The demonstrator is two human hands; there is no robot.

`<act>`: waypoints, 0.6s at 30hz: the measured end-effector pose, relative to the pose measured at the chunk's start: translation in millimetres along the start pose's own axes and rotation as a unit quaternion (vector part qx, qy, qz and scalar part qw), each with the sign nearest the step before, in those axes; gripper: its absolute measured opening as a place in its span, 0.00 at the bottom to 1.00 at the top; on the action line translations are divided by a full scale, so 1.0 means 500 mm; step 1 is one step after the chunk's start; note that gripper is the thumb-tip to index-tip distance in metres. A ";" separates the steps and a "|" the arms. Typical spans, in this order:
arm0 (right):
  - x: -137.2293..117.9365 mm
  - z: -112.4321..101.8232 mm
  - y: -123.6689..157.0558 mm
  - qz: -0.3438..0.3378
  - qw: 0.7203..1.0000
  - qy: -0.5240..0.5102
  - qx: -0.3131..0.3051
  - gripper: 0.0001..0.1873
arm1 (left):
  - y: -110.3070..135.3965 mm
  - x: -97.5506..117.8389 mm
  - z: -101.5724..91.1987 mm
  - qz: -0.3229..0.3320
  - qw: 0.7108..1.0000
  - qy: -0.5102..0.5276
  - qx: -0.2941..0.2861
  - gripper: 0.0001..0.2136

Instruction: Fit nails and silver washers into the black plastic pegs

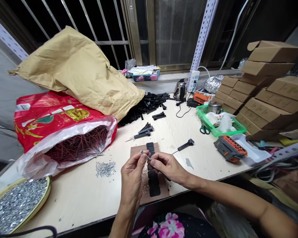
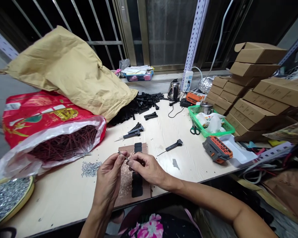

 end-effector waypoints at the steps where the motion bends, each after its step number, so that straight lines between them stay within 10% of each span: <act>1: 0.003 -0.002 0.001 0.005 1.000 0.002 -0.002 0.14 | -0.001 -0.004 0.001 -0.007 1.000 0.007 -0.001 0.08; 18: 0.029 -0.007 0.025 0.038 0.994 0.104 -0.013 0.20 | 0.002 -0.025 -0.002 -0.016 0.999 -0.044 -0.018 0.15</act>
Point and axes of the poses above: each hand's wrist, its own y-axis away from the middle knuckle, its own z-axis out of the palm, x = y × z, the point moved 9 cm from there along -y, towards the middle knuckle, and after that the axes turned 5 degrees about -z, right-handed, at the moved point
